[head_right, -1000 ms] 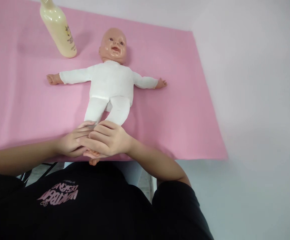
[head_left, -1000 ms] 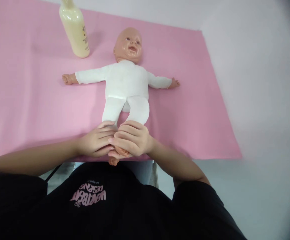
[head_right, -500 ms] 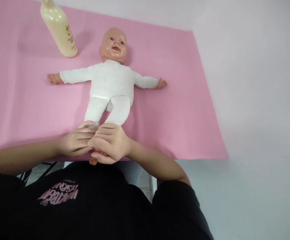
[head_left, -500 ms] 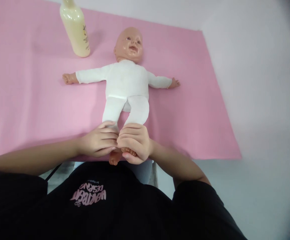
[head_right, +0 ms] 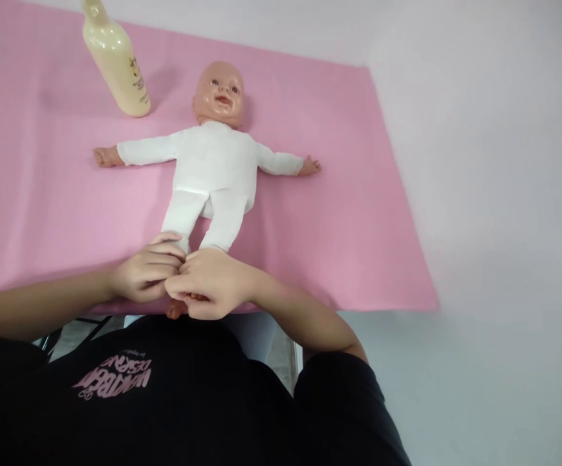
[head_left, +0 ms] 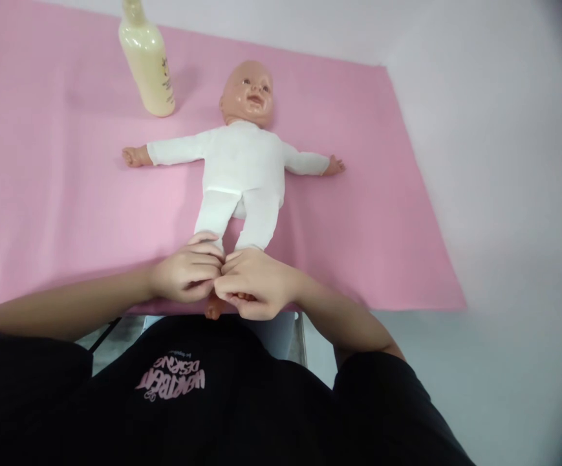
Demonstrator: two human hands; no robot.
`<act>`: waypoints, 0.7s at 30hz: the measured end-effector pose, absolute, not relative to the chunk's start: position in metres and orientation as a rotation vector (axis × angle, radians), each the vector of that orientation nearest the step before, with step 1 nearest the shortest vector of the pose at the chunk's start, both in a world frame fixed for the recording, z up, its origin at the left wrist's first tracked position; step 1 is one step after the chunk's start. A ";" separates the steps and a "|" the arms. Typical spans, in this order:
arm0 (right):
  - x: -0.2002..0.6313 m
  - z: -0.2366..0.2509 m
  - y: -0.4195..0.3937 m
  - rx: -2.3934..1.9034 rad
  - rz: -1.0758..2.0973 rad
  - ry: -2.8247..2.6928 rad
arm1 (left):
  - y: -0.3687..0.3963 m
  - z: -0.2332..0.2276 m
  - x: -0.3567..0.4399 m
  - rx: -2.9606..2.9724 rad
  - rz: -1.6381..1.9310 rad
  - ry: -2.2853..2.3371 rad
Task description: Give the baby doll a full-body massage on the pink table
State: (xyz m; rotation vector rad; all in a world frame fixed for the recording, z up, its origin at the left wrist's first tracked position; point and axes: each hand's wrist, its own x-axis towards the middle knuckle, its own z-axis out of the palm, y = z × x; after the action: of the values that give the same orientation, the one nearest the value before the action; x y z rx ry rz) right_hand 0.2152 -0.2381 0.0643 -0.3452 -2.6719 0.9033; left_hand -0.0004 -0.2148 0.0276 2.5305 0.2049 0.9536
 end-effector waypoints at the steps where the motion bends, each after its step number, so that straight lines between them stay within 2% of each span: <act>1: 0.215 0.064 -0.238 -0.362 0.942 -2.685 | -0.214 0.027 0.000 2.526 0.963 0.221; 9: 0.212 0.058 -0.241 -0.568 0.973 -2.771 | -0.209 0.026 0.001 2.423 0.935 0.409; 13: 0.212 0.059 -0.237 -0.579 1.114 -2.774 | -0.204 0.027 0.003 2.380 0.968 0.452; 17: 0.213 0.063 -0.230 -0.519 1.573 -2.703 | -0.201 0.024 0.005 2.389 0.984 0.432; 21: 0.215 0.063 -0.224 -0.535 2.108 -2.349 | -0.199 0.019 0.004 2.402 0.967 0.449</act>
State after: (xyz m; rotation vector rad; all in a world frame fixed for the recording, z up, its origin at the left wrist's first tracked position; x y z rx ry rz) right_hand 0.2146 -0.2243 0.0632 -0.5347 -2.3493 2.1080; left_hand 0.0040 -0.1995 0.0186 2.4017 0.4490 0.9674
